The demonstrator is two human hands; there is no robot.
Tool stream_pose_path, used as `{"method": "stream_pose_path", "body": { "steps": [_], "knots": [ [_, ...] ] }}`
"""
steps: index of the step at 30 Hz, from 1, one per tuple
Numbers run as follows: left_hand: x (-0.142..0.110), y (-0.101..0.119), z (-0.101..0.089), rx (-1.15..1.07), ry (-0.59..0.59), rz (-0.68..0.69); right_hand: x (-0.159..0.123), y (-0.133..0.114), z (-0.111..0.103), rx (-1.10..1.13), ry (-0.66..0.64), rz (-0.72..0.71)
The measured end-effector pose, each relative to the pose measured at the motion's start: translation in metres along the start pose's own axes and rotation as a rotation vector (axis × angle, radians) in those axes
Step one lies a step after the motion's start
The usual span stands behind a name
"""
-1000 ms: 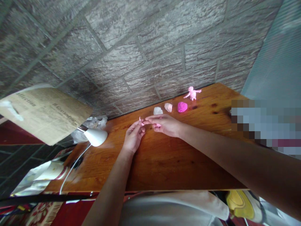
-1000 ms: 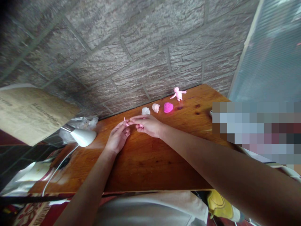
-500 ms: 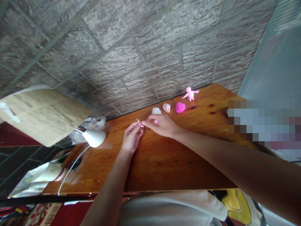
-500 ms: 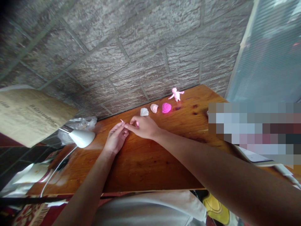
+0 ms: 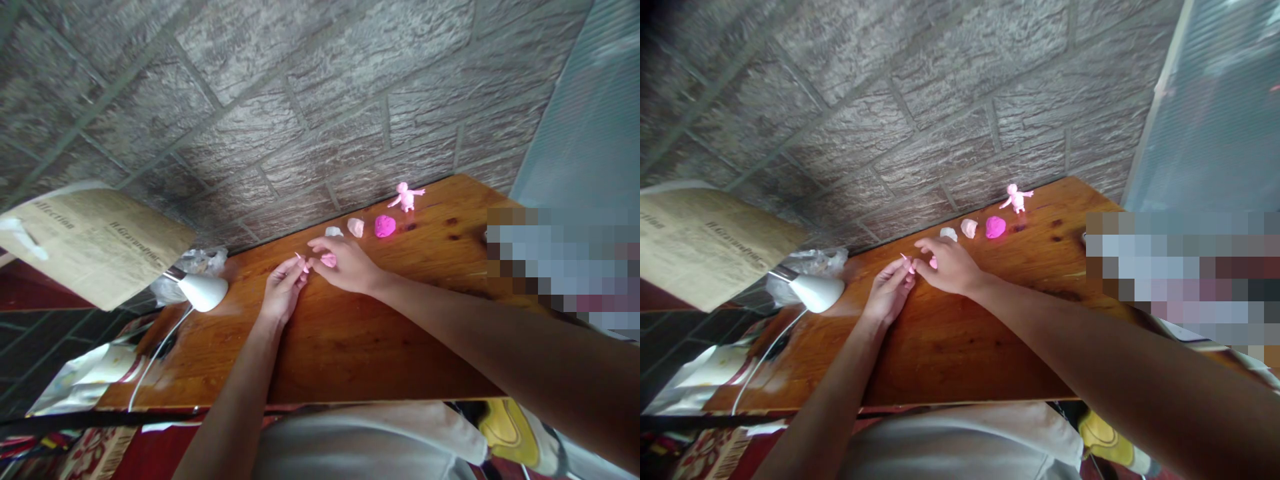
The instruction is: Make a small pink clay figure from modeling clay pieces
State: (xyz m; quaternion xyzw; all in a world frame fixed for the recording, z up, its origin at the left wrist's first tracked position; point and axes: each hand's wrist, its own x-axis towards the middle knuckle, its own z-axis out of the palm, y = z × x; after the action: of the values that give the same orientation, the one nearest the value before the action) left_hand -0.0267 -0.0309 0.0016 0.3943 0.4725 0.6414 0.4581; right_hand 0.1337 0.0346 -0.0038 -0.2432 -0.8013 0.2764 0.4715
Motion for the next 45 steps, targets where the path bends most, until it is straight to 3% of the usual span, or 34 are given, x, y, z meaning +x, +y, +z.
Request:
{"method": "stream_pose_path", "body": {
  "steps": [5, 12, 32, 38, 45],
  "knots": [
    [-0.003, 0.003, 0.004, 0.01, -0.039, -0.019, -0.003, -0.005, 0.002, 0.037, -0.061, -0.11],
    [-0.003, 0.002, 0.003, 0.015, -0.058, 0.0, -0.002, -0.007, -0.002, 0.113, -0.05, -0.076],
    [-0.006, 0.001, 0.012, 0.081, 0.018, 0.078, 0.002, -0.005, -0.004, -0.049, -0.031, 0.066],
    [-0.006, 0.002, 0.012, 0.067, 0.048, 0.091, 0.0, -0.005, -0.002, 0.139, -0.012, 0.072],
    [-0.006, 0.002, 0.01, 0.119, -0.006, 0.068, -0.002, -0.005, 0.002, 0.213, -0.017, 0.096]
  ]
}}
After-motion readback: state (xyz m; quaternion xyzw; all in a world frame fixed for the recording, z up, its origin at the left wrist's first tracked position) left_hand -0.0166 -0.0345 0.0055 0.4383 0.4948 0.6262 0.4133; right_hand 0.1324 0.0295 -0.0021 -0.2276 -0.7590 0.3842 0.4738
